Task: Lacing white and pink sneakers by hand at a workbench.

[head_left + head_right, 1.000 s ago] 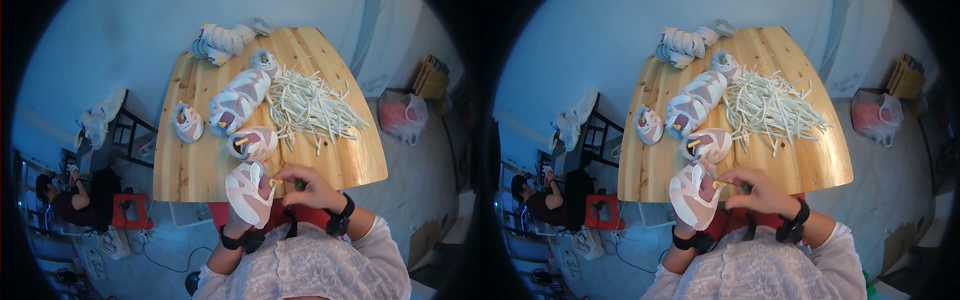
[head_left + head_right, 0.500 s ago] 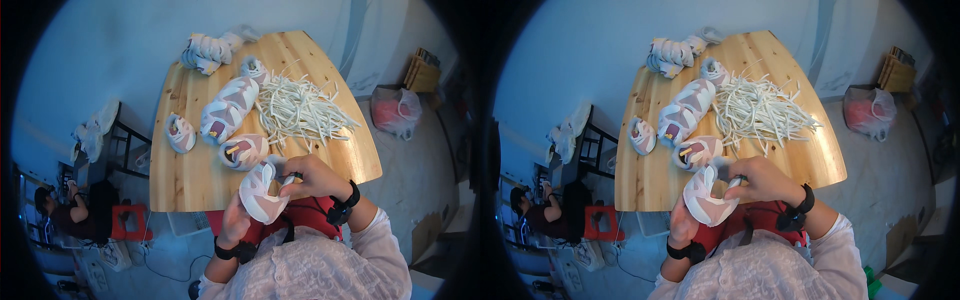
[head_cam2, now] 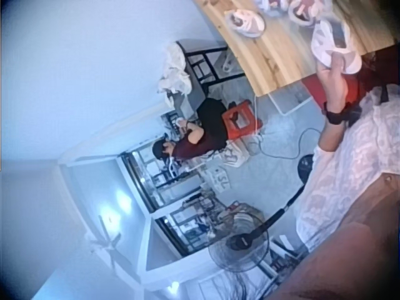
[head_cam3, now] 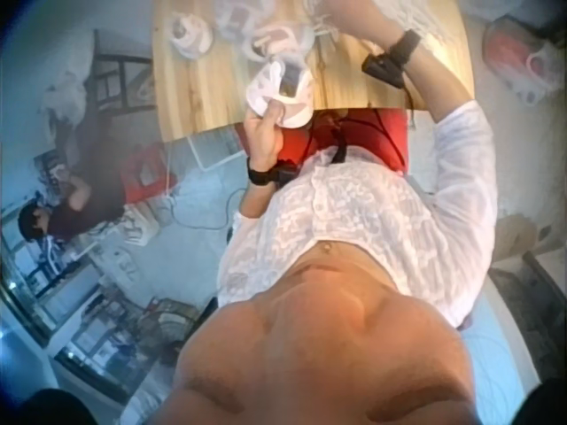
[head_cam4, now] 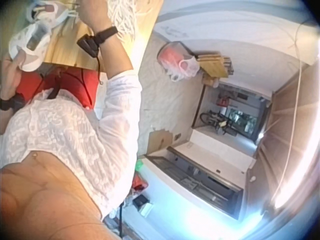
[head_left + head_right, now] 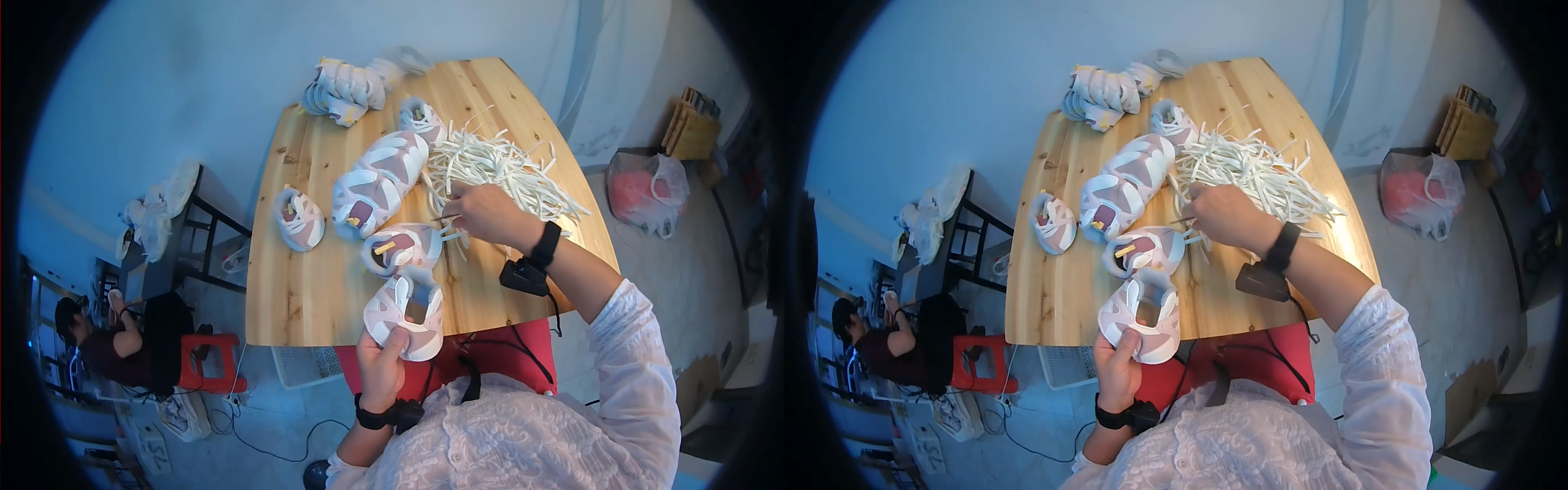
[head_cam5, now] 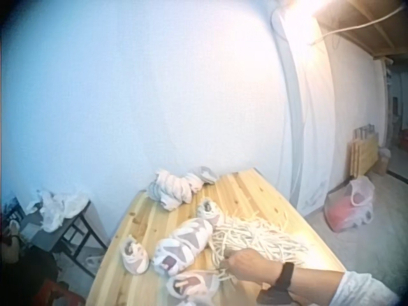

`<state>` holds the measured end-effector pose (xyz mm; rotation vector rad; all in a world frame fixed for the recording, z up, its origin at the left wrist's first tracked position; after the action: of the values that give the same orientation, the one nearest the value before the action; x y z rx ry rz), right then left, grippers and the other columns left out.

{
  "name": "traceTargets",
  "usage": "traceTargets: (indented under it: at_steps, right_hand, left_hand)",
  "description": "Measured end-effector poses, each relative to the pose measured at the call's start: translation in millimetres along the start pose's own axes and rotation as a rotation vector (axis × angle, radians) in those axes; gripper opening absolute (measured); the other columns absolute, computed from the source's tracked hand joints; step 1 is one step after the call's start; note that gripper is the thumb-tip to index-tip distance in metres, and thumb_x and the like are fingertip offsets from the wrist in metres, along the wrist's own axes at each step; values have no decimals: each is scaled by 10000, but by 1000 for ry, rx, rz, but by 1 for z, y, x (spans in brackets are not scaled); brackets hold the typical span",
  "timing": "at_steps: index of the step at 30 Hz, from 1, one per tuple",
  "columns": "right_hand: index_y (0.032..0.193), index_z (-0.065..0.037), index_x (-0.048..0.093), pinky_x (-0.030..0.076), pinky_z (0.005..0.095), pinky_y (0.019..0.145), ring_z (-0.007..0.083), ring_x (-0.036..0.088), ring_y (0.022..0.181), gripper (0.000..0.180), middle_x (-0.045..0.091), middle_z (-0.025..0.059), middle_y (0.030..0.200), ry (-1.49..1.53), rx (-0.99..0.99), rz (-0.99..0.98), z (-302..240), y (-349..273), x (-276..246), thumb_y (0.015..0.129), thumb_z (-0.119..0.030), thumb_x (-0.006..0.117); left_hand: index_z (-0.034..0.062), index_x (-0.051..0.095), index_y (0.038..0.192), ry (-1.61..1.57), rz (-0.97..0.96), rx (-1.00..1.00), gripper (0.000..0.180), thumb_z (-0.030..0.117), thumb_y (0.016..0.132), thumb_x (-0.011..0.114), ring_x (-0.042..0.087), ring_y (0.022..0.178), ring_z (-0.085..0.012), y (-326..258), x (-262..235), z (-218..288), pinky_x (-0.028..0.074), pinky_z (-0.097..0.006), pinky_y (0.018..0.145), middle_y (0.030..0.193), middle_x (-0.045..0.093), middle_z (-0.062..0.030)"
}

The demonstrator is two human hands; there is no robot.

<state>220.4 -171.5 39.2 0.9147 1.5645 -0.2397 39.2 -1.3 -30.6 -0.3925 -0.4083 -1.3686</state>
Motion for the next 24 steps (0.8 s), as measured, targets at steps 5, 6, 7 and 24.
traceTargets:
  at_steps: [5,6,7,24]
  right_hand:
    - [808,-72,627,500,391,637,282,598,694,131,539,93,884,-99,-27,-189,3,5,42,746,-172,683]
    - [809,-60,621,498,391,638,291,593,689,132,539,97,878,-104,14,-188,6,6,43,753,-167,677]
    - [809,-60,621,498,391,638,291,593,689,132,539,97,878,-102,8,-189,7,6,41,753,-167,677]
    - [828,20,632,438,262,581,109,524,612,129,597,68,683,1010,387,59,-92,-77,0,834,-108,647]
  left_hand:
    - [-1,500,1193,-9,43,-16,325,86,896,597,583,975,-151,-2,-1,3,456,-313,882,1075,618,-81]
    - [0,492,1207,-7,29,-12,334,90,901,590,581,981,-154,-2,-3,2,456,-315,884,1088,611,-85]
    - [1,484,1221,-5,14,-11,343,93,906,584,579,986,-156,-2,-3,3,455,-317,887,1102,605,-88]
    - [-6,471,1237,-131,71,-91,328,56,923,545,564,1052,-152,8,3,-20,459,-316,909,1180,573,-93]
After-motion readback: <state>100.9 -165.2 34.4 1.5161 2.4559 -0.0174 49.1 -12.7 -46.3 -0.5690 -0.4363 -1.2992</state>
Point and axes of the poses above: each hand's wrist, its own y-axis towards the middle knuckle, its own x-axis out of the palm, z = x × y, the point moved 8 cm from there along y, towards the middle knuckle
